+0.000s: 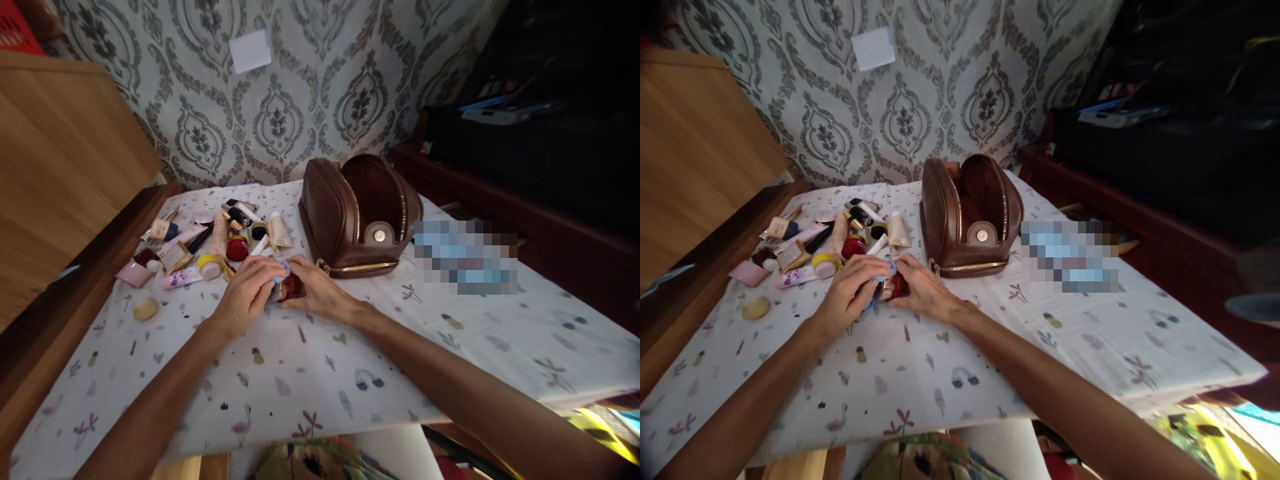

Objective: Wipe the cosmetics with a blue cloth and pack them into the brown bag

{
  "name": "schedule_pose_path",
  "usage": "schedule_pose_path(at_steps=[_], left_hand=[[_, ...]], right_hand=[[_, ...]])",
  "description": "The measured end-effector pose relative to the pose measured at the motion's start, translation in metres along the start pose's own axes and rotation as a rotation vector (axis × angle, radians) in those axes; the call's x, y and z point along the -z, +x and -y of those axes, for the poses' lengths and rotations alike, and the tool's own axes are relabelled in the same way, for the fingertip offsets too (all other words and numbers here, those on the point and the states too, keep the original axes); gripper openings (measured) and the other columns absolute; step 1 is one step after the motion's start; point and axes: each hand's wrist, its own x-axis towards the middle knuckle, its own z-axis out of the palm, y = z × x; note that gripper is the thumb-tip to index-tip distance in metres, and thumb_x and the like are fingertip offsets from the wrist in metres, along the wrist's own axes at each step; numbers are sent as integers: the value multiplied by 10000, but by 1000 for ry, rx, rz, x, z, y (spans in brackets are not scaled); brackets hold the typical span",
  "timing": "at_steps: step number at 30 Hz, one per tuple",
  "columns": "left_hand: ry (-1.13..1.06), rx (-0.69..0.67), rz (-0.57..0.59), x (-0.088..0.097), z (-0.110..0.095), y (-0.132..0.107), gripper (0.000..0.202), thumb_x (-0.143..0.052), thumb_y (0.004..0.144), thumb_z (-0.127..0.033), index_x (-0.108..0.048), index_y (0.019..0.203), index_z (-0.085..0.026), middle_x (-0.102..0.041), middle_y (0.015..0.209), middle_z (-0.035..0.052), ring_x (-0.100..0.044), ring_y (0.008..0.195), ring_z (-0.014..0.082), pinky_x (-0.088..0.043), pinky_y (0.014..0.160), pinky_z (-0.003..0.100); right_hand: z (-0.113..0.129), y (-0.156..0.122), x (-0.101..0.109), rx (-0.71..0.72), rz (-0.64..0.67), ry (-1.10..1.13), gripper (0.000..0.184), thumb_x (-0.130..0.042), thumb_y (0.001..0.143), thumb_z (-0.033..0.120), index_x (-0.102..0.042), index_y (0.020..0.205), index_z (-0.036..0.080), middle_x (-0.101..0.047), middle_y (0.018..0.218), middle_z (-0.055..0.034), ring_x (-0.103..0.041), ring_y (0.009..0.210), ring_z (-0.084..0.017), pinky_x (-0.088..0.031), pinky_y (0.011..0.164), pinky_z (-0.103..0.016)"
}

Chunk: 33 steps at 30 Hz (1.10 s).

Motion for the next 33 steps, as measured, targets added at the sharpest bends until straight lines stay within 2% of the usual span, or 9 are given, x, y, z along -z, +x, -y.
schedule_pose_path(at_steps=[3,6,9,11,15,21,27,31,33], left_hand=[[38,-67,8,2,0,1,213,-479,978,-111,-658,1070,-182,-725,1099,94,-589,1086,225,-509,973,427],[114,-167,37,2,-1,0,221,-496,960,-92,-665,1072,-181,-733,1129,92,-581,1113,237,-515,967,441],[195,-261,69,0,-1,-2,239,-512,947,-76,-663,1104,-175,-739,1145,85,-584,1138,250,-526,945,450],[234,-313,64,-2,0,-4,249,-516,944,-68,-661,1117,-173,-744,1136,79,-592,1141,255,-538,924,451],[280,-359,-13,-4,2,-7,285,-529,938,-64,-650,1173,-171,-745,1128,81,-613,1138,245,-568,913,430],[243,-295,-153,-4,2,-7,380,-536,925,-38,-620,1259,-199,-728,1163,90,-619,1155,228,-574,945,412],[129,-173,-193,-2,0,-3,347,-517,942,-44,-629,1222,-214,-720,1129,89,-651,1060,202,-557,934,401],[123,-167,-111,-1,1,-3,338,-502,959,-82,-643,1232,-224,-725,1149,89,-647,1090,211,-545,963,402],[126,-117,-106,-2,2,-3,317,-493,968,-98,-652,1216,-215,-721,1157,93,-642,1102,209,-536,976,390]], right_hand=[[-3,1,1,11,8,22,316,-818,726,221,-598,950,178,-545,1013,-42,-578,949,-210,-507,852,-352],[-7,2,-2,-36,-29,93,446,-849,677,250,-624,1055,176,-569,1002,-40,-585,937,-217,-492,861,-368],[-15,5,-9,-170,-92,383,569,-869,607,263,-626,1115,183,-599,999,-29,-591,924,-208,-479,860,-357],[-20,7,-13,-261,-106,611,548,-891,550,300,-626,1016,183,-594,915,0,-583,848,-181,-479,810,-329],[-21,8,-12,-299,-105,768,480,-895,553,388,-576,853,192,-532,767,52,-535,716,-125,-466,734,-285],[-12,6,-6,-351,-146,1018,561,-938,535,349,-625,972,188,-645,881,21,-601,828,-140,-482,830,-293],[-13,7,-8,-278,-106,965,663,-946,512,300,-598,1069,213,-659,937,15,-636,878,-155,-502,888,-325],[-14,3,-11,-142,-105,718,692,-940,531,328,-610,1128,210,-650,1034,-23,-627,993,-207,-495,945,-359],[-14,2,-11,-92,-110,572,658,-931,557,328,-625,1125,200,-642,1071,-36,-614,1032,-225,-484,971,-371]])
